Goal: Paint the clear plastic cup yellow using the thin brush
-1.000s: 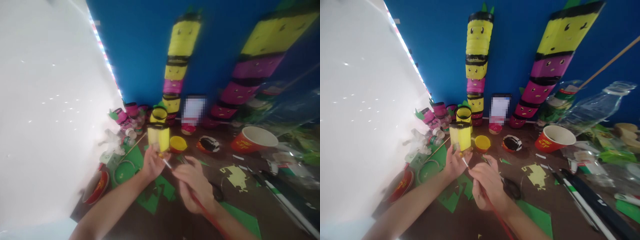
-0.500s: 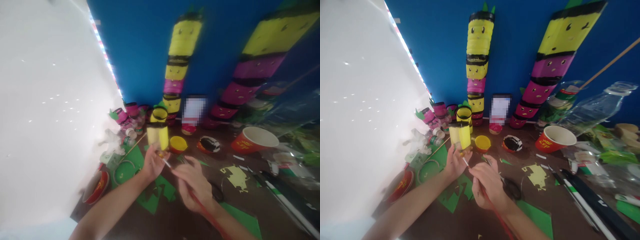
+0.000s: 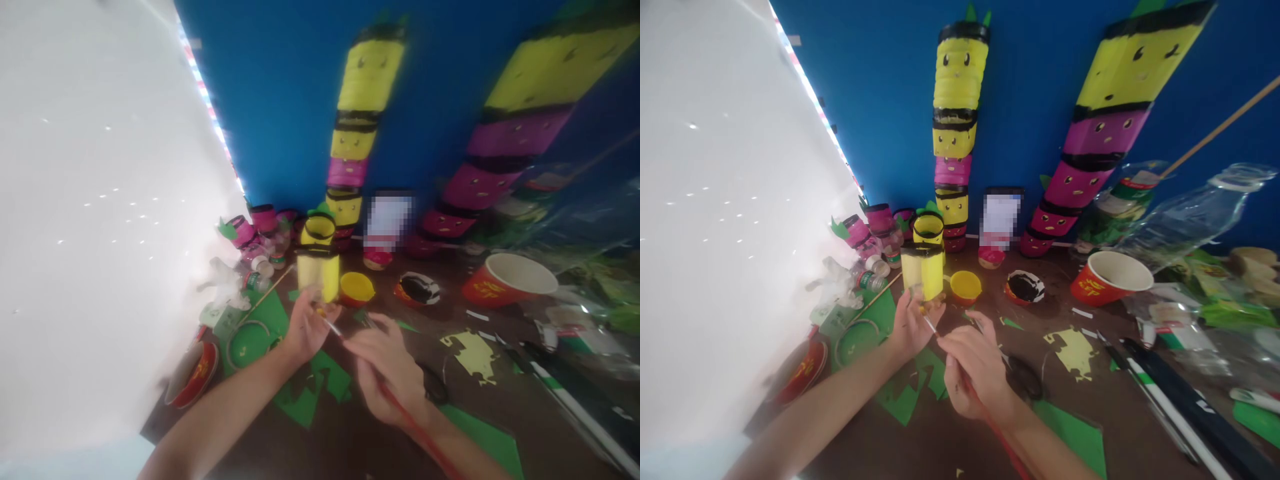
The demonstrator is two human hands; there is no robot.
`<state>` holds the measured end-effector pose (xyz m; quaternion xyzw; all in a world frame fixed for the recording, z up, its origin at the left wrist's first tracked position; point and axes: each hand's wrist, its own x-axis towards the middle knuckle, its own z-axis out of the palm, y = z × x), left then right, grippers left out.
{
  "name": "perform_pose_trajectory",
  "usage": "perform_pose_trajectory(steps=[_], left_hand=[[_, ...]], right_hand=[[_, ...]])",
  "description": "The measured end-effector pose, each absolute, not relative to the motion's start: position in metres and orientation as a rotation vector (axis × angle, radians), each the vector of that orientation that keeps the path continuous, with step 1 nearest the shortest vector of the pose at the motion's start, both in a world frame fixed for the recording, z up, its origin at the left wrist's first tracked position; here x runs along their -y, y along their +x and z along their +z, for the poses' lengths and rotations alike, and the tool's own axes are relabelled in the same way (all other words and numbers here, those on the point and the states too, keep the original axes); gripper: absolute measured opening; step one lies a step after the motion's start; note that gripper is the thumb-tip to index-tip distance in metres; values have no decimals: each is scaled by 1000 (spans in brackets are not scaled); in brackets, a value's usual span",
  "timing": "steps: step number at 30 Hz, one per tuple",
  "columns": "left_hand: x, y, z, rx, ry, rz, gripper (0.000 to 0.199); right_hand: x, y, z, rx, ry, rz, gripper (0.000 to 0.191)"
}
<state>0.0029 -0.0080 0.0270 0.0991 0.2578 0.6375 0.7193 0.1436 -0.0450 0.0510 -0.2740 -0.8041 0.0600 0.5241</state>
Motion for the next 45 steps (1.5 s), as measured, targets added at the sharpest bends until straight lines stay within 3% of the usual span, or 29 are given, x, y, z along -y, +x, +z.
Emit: perform_pose_trajectory(steps=[45], left_hand=[[7,2,23,-547,185,1432,24]], right_hand=[[45,145,43,1882,-649,203,38]])
